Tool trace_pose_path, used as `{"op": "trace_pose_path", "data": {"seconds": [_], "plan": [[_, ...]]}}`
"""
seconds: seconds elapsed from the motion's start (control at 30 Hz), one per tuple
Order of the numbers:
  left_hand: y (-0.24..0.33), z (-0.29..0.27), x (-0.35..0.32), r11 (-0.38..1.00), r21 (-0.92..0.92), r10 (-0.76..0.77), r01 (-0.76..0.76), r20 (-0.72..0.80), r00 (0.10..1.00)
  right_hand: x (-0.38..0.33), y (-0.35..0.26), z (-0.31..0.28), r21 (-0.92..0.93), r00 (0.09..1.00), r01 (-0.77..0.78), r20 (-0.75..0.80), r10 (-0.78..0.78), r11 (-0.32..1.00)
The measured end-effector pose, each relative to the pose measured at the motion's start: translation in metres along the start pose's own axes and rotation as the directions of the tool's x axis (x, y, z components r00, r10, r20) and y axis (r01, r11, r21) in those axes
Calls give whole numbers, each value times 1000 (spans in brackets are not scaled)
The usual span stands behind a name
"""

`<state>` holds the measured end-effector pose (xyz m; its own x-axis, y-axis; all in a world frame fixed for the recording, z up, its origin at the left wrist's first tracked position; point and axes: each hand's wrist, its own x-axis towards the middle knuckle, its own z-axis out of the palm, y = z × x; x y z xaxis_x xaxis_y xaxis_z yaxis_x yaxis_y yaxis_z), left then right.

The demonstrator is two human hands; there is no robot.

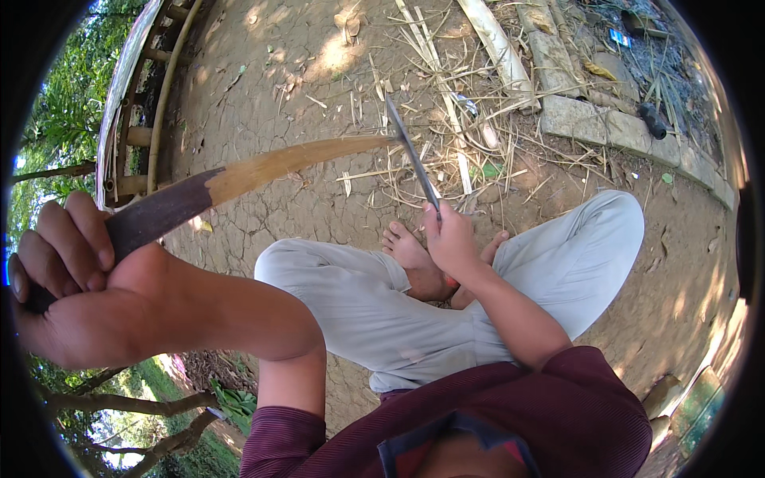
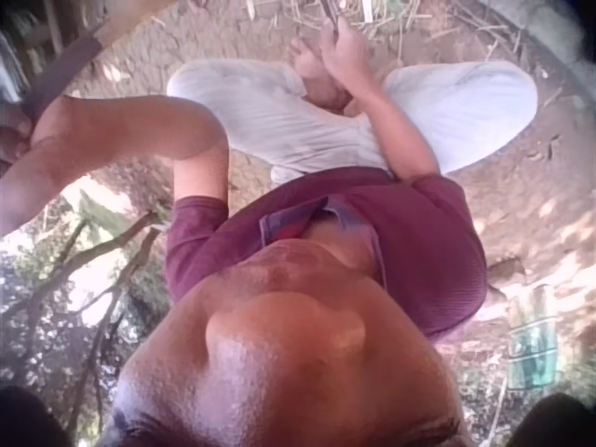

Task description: The person uses a large blade to scrape and smooth the surface of a bamboo strip while sitting on the ground. They hold the bamboo with one hand and repeatedly pull the blade across its surface to shave off layers.

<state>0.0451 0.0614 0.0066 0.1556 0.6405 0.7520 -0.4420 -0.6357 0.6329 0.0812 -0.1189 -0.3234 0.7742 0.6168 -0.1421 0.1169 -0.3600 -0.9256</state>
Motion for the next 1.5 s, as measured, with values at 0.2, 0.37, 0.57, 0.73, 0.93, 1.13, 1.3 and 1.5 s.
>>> {"op": "trace_pose_path", "data": {"seconds": [0.2, 0.37, 0.57, 0.73, 0.93, 1.13, 1.3, 1.5], "plan": [[-1, -1, 1, 998, -44, 35, -32, 46, 998, 0, -60, -33, 351, 995, 92, -61, -75, 932], [3, 21, -7, 1000, 12, 22, -22, 26, 999, -6, -23, -8, 191, 999, 41, -13, -39, 981], [0, 32, -19, 963, 236, 173, -129, -177, 969, -9, -67, -28, 329, 967, 248, -142, -212, 911], [6, 37, -20, 953, 287, 159, -96, -204, 966, -7, -9, 3, 161, 997, 76, -26, -73, 984], [4, 29, -19, 972, 208, 145, -110, -159, 977, -7, -52, -22, 216, 981, 167, -131, -141, 962], [8, 45, -21, 963, 250, 148, -103, -171, 974, 3, 11, 8, 30, 996, 11, -86, -9, 999], [9, 42, -27, 963, 243, 162, -119, -166, 973, -1, -39, -14, 326, 984, 161, -131, -124, 931], [15, 38, -26, 991, 108, 92, -84, -80, 993, 4, -20, -3, 223, 999, -22, -22, 27, 975]]}}
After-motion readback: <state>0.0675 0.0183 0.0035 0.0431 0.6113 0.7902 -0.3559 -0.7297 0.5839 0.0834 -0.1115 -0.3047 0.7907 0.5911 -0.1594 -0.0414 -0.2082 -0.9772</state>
